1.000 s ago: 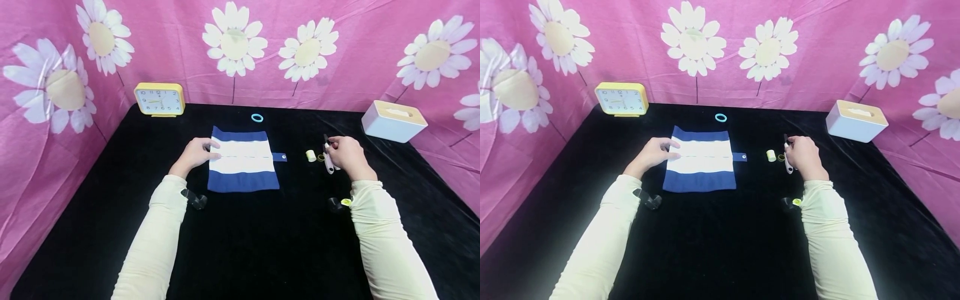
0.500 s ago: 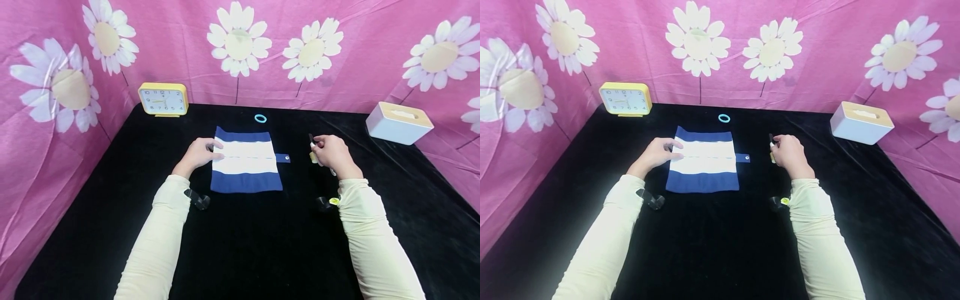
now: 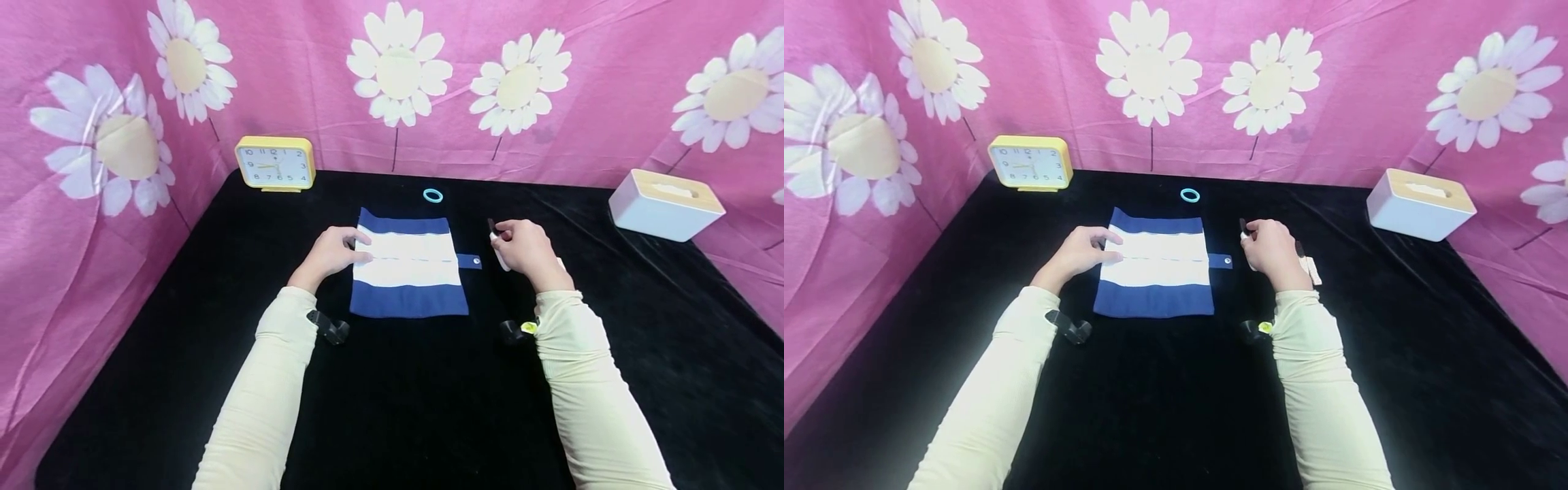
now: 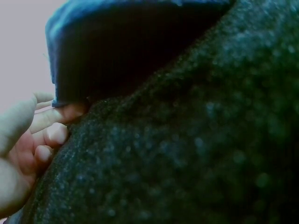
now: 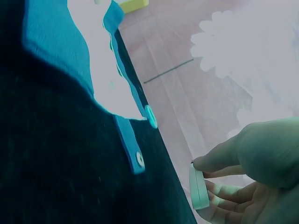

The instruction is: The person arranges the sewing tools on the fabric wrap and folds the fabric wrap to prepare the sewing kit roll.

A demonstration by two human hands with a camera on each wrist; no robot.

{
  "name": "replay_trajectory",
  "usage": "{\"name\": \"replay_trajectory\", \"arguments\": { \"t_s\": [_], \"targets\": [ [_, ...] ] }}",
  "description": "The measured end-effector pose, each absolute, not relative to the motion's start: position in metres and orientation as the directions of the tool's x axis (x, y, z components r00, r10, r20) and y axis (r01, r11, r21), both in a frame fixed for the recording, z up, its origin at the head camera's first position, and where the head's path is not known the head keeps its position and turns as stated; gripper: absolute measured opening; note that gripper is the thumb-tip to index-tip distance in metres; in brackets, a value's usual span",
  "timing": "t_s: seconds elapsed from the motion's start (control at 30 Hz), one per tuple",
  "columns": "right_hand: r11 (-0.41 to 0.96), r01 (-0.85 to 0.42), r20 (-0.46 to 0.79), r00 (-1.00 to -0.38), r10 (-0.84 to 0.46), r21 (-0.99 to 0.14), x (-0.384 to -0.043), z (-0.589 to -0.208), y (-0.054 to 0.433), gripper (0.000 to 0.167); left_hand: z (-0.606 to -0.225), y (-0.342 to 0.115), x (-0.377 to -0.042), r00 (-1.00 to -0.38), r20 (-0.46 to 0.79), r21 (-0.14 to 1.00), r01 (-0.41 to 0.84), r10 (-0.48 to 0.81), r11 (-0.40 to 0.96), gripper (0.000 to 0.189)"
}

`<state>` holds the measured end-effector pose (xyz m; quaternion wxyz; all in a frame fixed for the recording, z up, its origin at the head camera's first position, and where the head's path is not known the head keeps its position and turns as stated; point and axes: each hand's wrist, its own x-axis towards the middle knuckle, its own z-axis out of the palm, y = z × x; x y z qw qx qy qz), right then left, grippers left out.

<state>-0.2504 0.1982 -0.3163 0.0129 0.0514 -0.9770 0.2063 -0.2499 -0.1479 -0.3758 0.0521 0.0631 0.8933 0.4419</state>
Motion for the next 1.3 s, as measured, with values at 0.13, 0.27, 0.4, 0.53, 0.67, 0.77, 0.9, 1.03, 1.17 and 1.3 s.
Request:
{"name": "replay_trajectory", "arguments": {
  "t_s": [0.13,0.27,0.4,0.53,0.67,0.77,0.9,1.03,1.17,1.3],
  "targets": [
    [0.904,-0.107,0.039,-0.994,-0.100,-0.415,-0.253,-0.316,0.190,0.043,-0.377,-0.147,-0.249,-0.987,-0.029,0.796,0.072,0.156,0.601,0.031],
    [0.899,-0.103,0.027,-0.995,-0.101,-0.426,-0.257,-0.314,0.183,0.043,-0.377,-0.146,-0.249,-0.988,-0.036,0.799,0.062,0.150,0.598,0.030],
    [0.887,-0.094,0.010,-0.995,-0.101,-0.452,-0.262,-0.315,0.178,0.043,-0.377,-0.146,-0.250,-0.988,-0.044,0.802,0.054,0.150,0.595,0.030],
    [0.869,-0.085,-0.019,-0.994,-0.108,-0.488,-0.266,-0.318,0.174,0.043,-0.378,-0.146,-0.252,-0.987,-0.046,0.802,0.054,0.152,0.594,0.030],
    [0.853,-0.082,-0.029,-0.993,-0.113,-0.515,-0.268,-0.322,0.168,0.043,-0.378,-0.144,-0.253,-0.988,-0.043,0.804,0.055,0.151,0.592,0.029],
    [0.835,-0.086,-0.009,-0.994,-0.109,-0.543,-0.269,-0.326,0.166,0.042,-0.377,-0.142,-0.253,-0.987,-0.035,0.806,0.063,0.154,0.589,0.029],
    [0.799,-0.092,0.040,-0.996,-0.085,-0.594,-0.271,-0.335,0.167,0.041,-0.376,-0.141,-0.254,-0.987,-0.026,0.806,0.073,0.158,0.587,0.029],
    [0.722,-0.089,0.068,-0.996,-0.058,-0.686,-0.275,-0.345,0.167,0.041,-0.376,-0.141,-0.254,-0.989,-0.023,0.801,0.071,0.149,0.594,0.028],
    [0.604,-0.070,0.055,-0.998,-0.042,-0.794,-0.279,-0.356,0.166,0.042,-0.376,-0.143,-0.253,-0.988,-0.026,0.800,0.069,0.149,0.596,0.029],
    [0.558,-0.071,0.065,-0.997,-0.030,-0.827,-0.283,-0.365,0.163,0.042,-0.377,-0.147,-0.253,-0.990,-0.031,0.799,0.060,0.141,0.598,0.029]
  ]
}}
